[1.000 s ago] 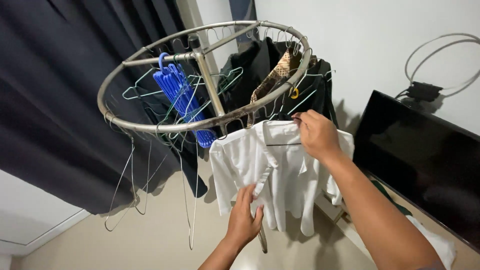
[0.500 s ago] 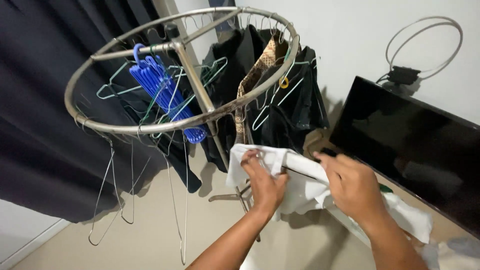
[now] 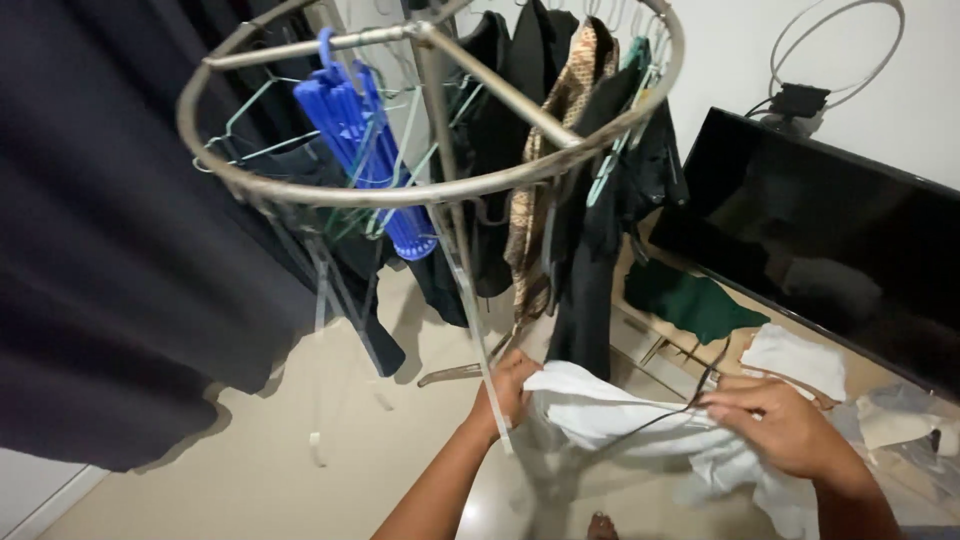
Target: Removing clothes from a drying rack, folding them, and placing them into a plastic storage drawer.
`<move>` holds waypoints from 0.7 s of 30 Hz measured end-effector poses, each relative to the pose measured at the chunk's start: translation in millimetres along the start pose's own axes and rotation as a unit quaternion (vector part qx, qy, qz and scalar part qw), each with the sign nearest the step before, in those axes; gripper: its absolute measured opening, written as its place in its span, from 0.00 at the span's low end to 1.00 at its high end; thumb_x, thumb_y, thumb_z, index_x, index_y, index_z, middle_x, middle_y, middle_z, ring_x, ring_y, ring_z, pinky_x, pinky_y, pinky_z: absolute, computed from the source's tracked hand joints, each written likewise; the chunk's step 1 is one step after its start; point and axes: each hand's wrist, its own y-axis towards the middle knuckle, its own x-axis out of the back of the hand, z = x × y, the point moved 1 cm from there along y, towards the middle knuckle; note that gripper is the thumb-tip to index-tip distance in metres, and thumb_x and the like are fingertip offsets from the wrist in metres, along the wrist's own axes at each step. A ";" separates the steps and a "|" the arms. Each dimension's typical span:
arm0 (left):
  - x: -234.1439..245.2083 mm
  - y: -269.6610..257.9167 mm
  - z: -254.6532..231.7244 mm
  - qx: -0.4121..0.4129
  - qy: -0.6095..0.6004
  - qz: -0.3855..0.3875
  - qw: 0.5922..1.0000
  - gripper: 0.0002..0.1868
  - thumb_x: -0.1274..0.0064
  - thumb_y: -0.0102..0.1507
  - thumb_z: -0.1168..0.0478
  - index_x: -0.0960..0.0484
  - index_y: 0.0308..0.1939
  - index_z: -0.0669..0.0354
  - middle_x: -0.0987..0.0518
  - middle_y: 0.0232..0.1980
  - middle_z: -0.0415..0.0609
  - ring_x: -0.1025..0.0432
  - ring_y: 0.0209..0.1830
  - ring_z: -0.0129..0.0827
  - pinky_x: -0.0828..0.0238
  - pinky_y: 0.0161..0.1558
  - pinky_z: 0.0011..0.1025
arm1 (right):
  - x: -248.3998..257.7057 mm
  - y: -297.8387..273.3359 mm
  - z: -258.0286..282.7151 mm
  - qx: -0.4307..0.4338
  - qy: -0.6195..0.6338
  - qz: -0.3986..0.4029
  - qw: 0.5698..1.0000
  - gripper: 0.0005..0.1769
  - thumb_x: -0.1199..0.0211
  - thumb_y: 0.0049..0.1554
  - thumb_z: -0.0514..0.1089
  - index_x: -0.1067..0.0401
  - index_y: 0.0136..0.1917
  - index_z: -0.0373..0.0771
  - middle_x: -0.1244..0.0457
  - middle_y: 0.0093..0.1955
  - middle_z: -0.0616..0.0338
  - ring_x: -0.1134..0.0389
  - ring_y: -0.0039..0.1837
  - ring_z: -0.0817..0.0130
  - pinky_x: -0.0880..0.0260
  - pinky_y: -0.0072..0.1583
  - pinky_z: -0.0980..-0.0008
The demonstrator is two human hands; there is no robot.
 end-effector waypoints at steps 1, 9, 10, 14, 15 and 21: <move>6.7 -11.1 7.5 0.047 -0.042 0.033 0.998 0.09 0.44 0.69 0.66 0.12 0.51 0.53 0.20 0.51 0.52 0.19 0.47 0.54 0.23 0.43 0.49 | -8.9 0.7 6.4 0.024 0.036 -0.064 0.997 0.17 0.33 0.65 0.52 0.06 0.48 0.44 0.20 0.43 0.65 0.20 0.48 0.71 0.25 0.56 0.70; 46.5 -60.2 -29.5 0.248 -0.233 0.189 0.921 0.13 0.42 0.76 0.55 0.10 0.61 0.51 0.09 0.62 0.41 0.17 0.62 0.34 0.25 0.65 0.31 | -44.8 9.6 127.4 -0.121 -0.052 -0.370 0.919 0.19 0.32 0.73 0.54 0.12 0.71 0.49 0.23 0.58 0.63 0.25 0.58 0.69 0.32 0.62 0.70; 42.7 -57.2 -32.4 0.242 -0.214 0.198 0.925 0.10 0.43 0.77 0.51 0.17 0.51 0.52 0.16 0.48 0.43 0.24 0.48 0.35 0.29 0.55 0.34 | -41.3 9.3 143.7 -0.091 -0.053 -0.385 0.917 0.18 0.33 0.74 0.49 0.12 0.71 0.47 0.25 0.52 0.64 0.28 0.53 0.71 0.33 0.58 0.71; 43.0 -47.7 -49.2 0.175 -0.227 0.220 0.933 0.20 0.47 0.80 0.46 0.26 0.39 0.53 0.27 0.34 0.40 0.33 0.35 0.32 0.37 0.44 0.37 | -33.6 -1.1 172.0 -0.042 -0.057 -0.404 0.912 0.15 0.33 0.74 0.41 0.12 0.71 0.44 0.28 0.48 0.69 0.34 0.46 0.76 0.37 0.52 0.75; 45.0 -49.2 -52.1 0.168 -0.230 0.224 0.932 0.20 0.47 0.80 0.46 0.26 0.39 0.53 0.27 0.34 0.40 0.33 0.35 0.32 0.37 0.44 0.37 | -37.6 -6.7 172.0 -0.045 -0.061 -0.410 0.909 0.15 0.33 0.74 0.41 0.12 0.71 0.44 0.28 0.48 0.69 0.34 0.46 0.76 0.37 0.52 0.75; 57.6 -43.7 -60.2 0.166 -0.256 0.244 0.921 0.14 0.47 0.79 0.48 0.13 0.50 0.51 0.15 0.43 0.41 0.25 0.44 0.32 0.33 0.49 0.34 | -48.2 -15.7 165.9 -0.108 -0.080 -0.513 0.848 0.18 0.34 0.79 0.43 0.14 0.77 0.41 0.32 0.49 0.65 0.36 0.47 0.70 0.40 0.49 0.68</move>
